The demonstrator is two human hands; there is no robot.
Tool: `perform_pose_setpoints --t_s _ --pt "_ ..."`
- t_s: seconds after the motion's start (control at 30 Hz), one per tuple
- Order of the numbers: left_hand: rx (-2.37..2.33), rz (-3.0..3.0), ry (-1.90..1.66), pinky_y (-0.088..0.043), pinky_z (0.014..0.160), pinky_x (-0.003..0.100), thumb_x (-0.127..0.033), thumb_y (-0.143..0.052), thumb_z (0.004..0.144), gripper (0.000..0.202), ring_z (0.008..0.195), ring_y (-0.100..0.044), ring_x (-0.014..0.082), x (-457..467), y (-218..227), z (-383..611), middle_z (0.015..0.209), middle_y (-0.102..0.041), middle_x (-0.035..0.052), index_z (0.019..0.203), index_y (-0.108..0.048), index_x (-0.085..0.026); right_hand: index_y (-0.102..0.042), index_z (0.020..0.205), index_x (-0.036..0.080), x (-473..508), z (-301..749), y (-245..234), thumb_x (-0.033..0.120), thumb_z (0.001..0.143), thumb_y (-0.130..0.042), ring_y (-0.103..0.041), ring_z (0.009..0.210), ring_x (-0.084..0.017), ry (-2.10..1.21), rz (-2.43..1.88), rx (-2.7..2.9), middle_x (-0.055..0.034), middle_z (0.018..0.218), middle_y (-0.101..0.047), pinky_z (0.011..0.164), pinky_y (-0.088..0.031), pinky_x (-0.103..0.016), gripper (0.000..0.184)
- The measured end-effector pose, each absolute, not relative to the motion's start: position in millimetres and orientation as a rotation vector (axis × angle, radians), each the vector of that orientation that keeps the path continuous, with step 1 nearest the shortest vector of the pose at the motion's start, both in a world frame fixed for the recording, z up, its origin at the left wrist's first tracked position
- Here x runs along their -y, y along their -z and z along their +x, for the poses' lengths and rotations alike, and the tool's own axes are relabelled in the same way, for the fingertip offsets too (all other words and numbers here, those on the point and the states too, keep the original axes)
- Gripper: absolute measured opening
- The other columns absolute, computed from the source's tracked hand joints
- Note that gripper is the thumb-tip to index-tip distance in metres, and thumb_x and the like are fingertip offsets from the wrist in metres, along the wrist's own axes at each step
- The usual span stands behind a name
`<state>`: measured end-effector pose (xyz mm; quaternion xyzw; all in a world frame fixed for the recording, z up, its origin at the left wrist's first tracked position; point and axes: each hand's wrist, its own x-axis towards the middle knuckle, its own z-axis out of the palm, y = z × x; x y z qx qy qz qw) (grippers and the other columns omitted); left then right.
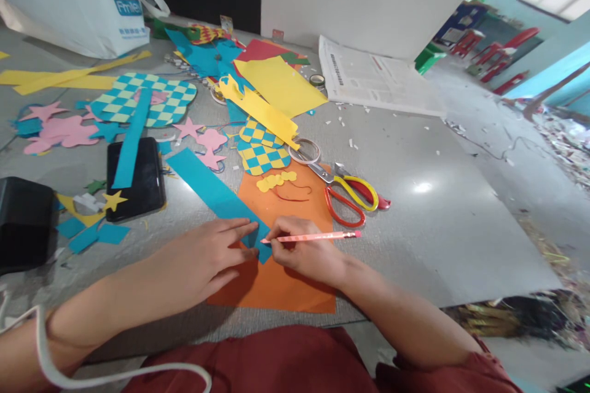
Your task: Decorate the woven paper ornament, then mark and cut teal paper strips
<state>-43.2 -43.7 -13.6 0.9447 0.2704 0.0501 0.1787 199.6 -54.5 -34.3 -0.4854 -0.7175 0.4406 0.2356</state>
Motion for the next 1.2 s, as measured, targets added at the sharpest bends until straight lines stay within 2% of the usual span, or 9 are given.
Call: perform_pose_setpoints --t_s 0.43,0.57,0.77,1.2 --pt "-0.769 2.629 -0.145 -0.049 0.11 0.05 -0.019 -0.068 0.094 0.01 0.133 -0.06 0.0325 43.5 14.1 -43.2 0.137 -0.068 0.0159 0.098 -0.077 -0.019 -0.068 0.083 0.02 54.0 200.3 32.8 0.014 0.087 -0.057 -0.062 0.064 -0.012 -1.187 -1.304 2.003 0.0003 0.073 -0.07 0.058 -0.046 -0.022 0.012" --pt "-0.761 2.631 -0.149 -0.05 0.109 0.051 -0.019 -0.067 0.094 0.012 0.133 -0.06 0.0343 43.7 13.8 -43.4 0.138 -0.067 0.018 0.099 -0.077 -0.018 -0.068 0.082 0.02 53.4 200.4 32.2 0.014 0.086 -0.058 -0.062 0.064 -0.012 -1.161 -1.294 2.021 -0.0002 0.074 -0.071 0.059 -0.046 -0.022 0.013" --pt "-0.773 2.603 -0.171 -0.051 0.107 0.048 -0.017 -0.067 0.094 0.011 0.129 -0.063 0.0317 42.9 9.4 -41.7 0.135 -0.069 0.0156 0.094 -0.077 -0.019 -0.068 0.082 0.02 53.3 200.4 31.6 0.014 0.087 -0.058 -0.062 0.063 -0.013 -1.155 -1.3 2.028 -0.0005 0.073 -0.071 0.059 -0.046 -0.022 0.013" --pt "-0.754 2.639 -0.168 -0.053 0.103 0.049 -0.017 -0.065 0.094 0.013 0.127 -0.064 0.0336 43.5 11.9 -42.9 0.135 -0.068 0.0167 0.098 -0.078 -0.018 -0.067 0.08 0.02 54.0 200.7 32.1 0.014 0.086 -0.058 -0.063 0.063 -0.013 -1.16 -1.297 2.027 -0.001 0.074 -0.072 0.058 -0.046 -0.023 0.013"
